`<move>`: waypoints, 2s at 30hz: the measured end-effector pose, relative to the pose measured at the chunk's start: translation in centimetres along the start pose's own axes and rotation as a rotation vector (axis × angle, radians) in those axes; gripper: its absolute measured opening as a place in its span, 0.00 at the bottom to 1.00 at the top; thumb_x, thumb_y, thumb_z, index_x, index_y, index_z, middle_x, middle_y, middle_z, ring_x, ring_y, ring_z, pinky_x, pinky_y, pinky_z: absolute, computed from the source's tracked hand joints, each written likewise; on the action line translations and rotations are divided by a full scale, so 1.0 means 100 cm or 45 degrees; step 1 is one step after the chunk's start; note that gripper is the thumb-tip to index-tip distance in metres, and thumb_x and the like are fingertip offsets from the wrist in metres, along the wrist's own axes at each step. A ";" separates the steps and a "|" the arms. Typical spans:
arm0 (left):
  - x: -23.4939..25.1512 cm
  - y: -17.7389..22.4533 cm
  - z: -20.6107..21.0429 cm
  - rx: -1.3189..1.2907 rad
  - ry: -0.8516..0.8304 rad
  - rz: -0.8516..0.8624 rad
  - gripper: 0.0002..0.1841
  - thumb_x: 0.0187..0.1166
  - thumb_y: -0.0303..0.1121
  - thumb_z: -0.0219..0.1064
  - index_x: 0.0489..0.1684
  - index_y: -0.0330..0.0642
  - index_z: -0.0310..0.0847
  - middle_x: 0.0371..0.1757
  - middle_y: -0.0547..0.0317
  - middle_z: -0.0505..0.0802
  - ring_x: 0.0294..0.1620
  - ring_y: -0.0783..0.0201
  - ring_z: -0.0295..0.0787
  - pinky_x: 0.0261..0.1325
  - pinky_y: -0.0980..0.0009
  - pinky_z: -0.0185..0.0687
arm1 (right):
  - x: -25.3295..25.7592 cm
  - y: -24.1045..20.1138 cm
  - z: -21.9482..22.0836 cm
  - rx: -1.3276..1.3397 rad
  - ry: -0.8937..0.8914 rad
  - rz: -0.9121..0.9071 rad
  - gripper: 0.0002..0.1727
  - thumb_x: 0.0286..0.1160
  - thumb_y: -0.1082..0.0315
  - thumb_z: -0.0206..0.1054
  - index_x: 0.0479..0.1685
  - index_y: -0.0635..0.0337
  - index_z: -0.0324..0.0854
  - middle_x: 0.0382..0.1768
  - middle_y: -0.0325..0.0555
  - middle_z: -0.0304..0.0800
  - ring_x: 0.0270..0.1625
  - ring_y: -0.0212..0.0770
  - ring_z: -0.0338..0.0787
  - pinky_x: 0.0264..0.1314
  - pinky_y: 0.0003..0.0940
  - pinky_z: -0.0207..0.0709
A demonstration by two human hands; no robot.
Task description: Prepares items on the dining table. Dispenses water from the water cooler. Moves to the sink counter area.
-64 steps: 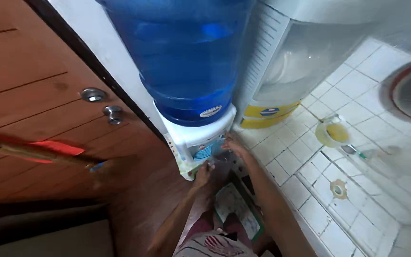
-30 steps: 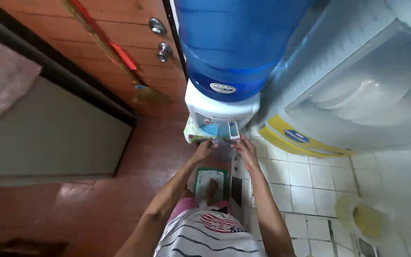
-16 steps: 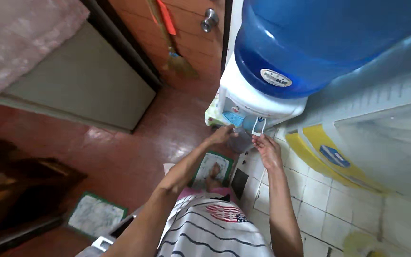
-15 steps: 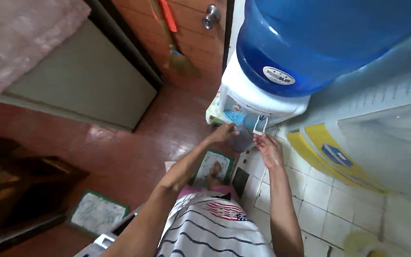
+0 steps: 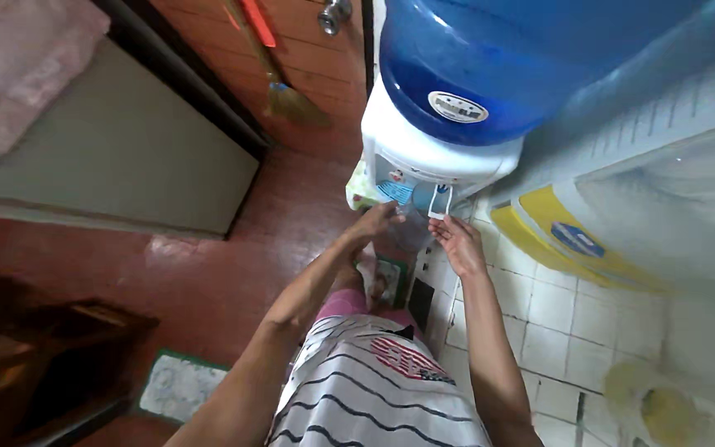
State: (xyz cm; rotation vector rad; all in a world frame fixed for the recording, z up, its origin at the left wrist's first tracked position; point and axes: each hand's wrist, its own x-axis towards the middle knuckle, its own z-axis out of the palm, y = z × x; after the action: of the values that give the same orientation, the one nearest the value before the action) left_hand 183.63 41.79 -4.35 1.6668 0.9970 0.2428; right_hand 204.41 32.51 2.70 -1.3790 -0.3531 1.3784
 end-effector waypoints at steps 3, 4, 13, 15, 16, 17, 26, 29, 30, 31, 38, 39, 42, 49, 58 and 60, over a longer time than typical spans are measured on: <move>0.001 0.009 -0.003 -0.016 -0.025 -0.030 0.18 0.87 0.39 0.65 0.65 0.33 0.79 0.52 0.37 0.90 0.51 0.46 0.89 0.59 0.45 0.83 | -0.001 0.001 0.002 0.012 0.010 -0.022 0.13 0.91 0.72 0.52 0.54 0.71 0.80 0.37 0.49 0.94 0.39 0.38 0.94 0.49 0.32 0.88; 0.001 0.008 -0.004 -0.019 -0.036 -0.038 0.18 0.87 0.39 0.64 0.64 0.34 0.79 0.51 0.38 0.90 0.49 0.47 0.89 0.57 0.46 0.84 | -0.002 0.002 0.002 0.014 0.008 -0.022 0.13 0.92 0.71 0.52 0.54 0.70 0.79 0.38 0.49 0.94 0.39 0.38 0.94 0.50 0.32 0.87; 0.020 -0.011 -0.004 -0.009 -0.084 -0.027 0.20 0.86 0.41 0.64 0.61 0.29 0.79 0.50 0.40 0.90 0.50 0.53 0.88 0.62 0.53 0.83 | 0.001 0.005 0.003 0.007 0.024 -0.041 0.14 0.91 0.71 0.52 0.56 0.74 0.79 0.38 0.51 0.94 0.40 0.38 0.93 0.49 0.31 0.87; 0.020 -0.009 -0.004 -0.040 -0.079 -0.031 0.20 0.86 0.40 0.64 0.60 0.28 0.80 0.50 0.40 0.90 0.51 0.54 0.88 0.62 0.54 0.83 | 0.000 0.006 0.004 0.014 0.045 -0.033 0.14 0.92 0.71 0.52 0.57 0.75 0.79 0.39 0.52 0.94 0.41 0.39 0.94 0.50 0.31 0.87; 0.020 -0.009 -0.003 -0.064 -0.079 -0.040 0.20 0.86 0.40 0.64 0.61 0.28 0.79 0.51 0.40 0.90 0.52 0.54 0.88 0.63 0.55 0.82 | 0.000 0.006 0.004 0.011 0.051 -0.032 0.14 0.92 0.71 0.52 0.57 0.75 0.78 0.39 0.52 0.94 0.41 0.39 0.94 0.50 0.31 0.87; 0.020 -0.010 -0.003 -0.086 -0.078 -0.050 0.20 0.86 0.40 0.65 0.62 0.28 0.79 0.53 0.39 0.90 0.54 0.53 0.88 0.65 0.54 0.82 | 0.000 0.006 0.004 0.008 0.055 -0.033 0.14 0.91 0.72 0.52 0.56 0.75 0.78 0.39 0.52 0.94 0.41 0.39 0.94 0.50 0.31 0.88; 0.025 -0.014 -0.009 -0.031 -0.151 -0.050 0.21 0.87 0.42 0.64 0.63 0.30 0.79 0.52 0.39 0.90 0.53 0.51 0.89 0.64 0.51 0.82 | -0.001 0.010 0.007 0.014 0.120 -0.055 0.13 0.91 0.72 0.52 0.55 0.72 0.79 0.37 0.49 0.93 0.39 0.38 0.93 0.50 0.31 0.87; 0.026 -0.015 -0.011 -0.013 -0.160 -0.001 0.20 0.87 0.41 0.64 0.61 0.29 0.80 0.51 0.40 0.90 0.53 0.52 0.89 0.64 0.52 0.82 | -0.002 0.014 0.008 -0.022 0.142 -0.088 0.14 0.91 0.71 0.52 0.55 0.72 0.80 0.36 0.47 0.92 0.37 0.37 0.91 0.48 0.31 0.87; 0.026 -0.015 -0.010 -0.008 -0.161 0.004 0.20 0.86 0.41 0.64 0.61 0.29 0.80 0.51 0.40 0.90 0.53 0.51 0.89 0.64 0.51 0.82 | -0.003 0.015 0.008 -0.032 0.152 -0.096 0.14 0.92 0.71 0.52 0.55 0.72 0.80 0.36 0.47 0.92 0.37 0.37 0.91 0.47 0.31 0.87; 0.026 -0.014 -0.010 -0.006 -0.164 0.002 0.20 0.86 0.40 0.65 0.61 0.29 0.80 0.51 0.39 0.90 0.53 0.50 0.89 0.64 0.50 0.82 | -0.004 0.016 0.008 -0.037 0.164 -0.100 0.14 0.91 0.71 0.52 0.54 0.72 0.80 0.35 0.47 0.92 0.36 0.37 0.92 0.47 0.31 0.87; 0.023 -0.009 -0.007 0.000 -0.162 -0.019 0.18 0.88 0.39 0.63 0.60 0.29 0.79 0.51 0.39 0.89 0.51 0.52 0.88 0.62 0.52 0.82 | -0.011 0.030 -0.005 -0.135 0.421 -0.131 0.16 0.88 0.70 0.59 0.67 0.71 0.72 0.44 0.52 0.84 0.32 0.37 0.87 0.36 0.30 0.85; 0.023 -0.009 -0.005 -0.007 -0.149 -0.018 0.18 0.87 0.38 0.64 0.60 0.29 0.79 0.50 0.39 0.89 0.50 0.51 0.88 0.61 0.51 0.82 | -0.013 0.031 -0.008 -0.152 0.438 -0.067 0.22 0.88 0.68 0.60 0.75 0.68 0.66 0.52 0.56 0.82 0.34 0.39 0.88 0.36 0.31 0.84; 0.022 -0.011 -0.003 -0.020 -0.124 -0.021 0.18 0.87 0.38 0.64 0.59 0.29 0.79 0.48 0.38 0.89 0.49 0.50 0.88 0.60 0.49 0.82 | -0.012 0.036 -0.015 -0.206 0.379 0.115 0.34 0.90 0.60 0.59 0.90 0.58 0.52 0.71 0.61 0.77 0.45 0.47 0.91 0.40 0.38 0.85; 0.020 -0.010 0.002 -0.008 -0.108 -0.039 0.19 0.86 0.39 0.66 0.62 0.31 0.79 0.49 0.38 0.90 0.50 0.48 0.89 0.61 0.47 0.83 | 0.010 0.036 -0.002 -0.264 0.230 0.281 0.34 0.91 0.51 0.55 0.91 0.52 0.51 0.76 0.63 0.72 0.44 0.52 0.92 0.37 0.41 0.86; 0.017 -0.009 0.000 -0.026 -0.158 -0.024 0.19 0.86 0.39 0.67 0.61 0.30 0.80 0.51 0.38 0.91 0.52 0.48 0.89 0.63 0.47 0.82 | 0.020 0.027 0.012 -0.127 0.296 0.272 0.21 0.92 0.72 0.48 0.80 0.68 0.56 0.50 0.63 0.83 0.34 0.48 0.92 0.36 0.38 0.90; 0.019 -0.009 -0.001 -0.044 -0.185 -0.024 0.19 0.86 0.38 0.67 0.61 0.28 0.79 0.51 0.37 0.90 0.53 0.48 0.89 0.63 0.48 0.82 | 0.018 0.025 0.013 -0.119 0.310 0.269 0.24 0.91 0.71 0.50 0.82 0.67 0.54 0.53 0.65 0.81 0.35 0.49 0.92 0.38 0.39 0.90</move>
State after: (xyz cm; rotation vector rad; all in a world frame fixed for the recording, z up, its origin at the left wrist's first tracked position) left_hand 184.31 43.22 -5.69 1.6185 0.8946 0.1239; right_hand 202.71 33.69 0.09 -1.6802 -0.1140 1.3572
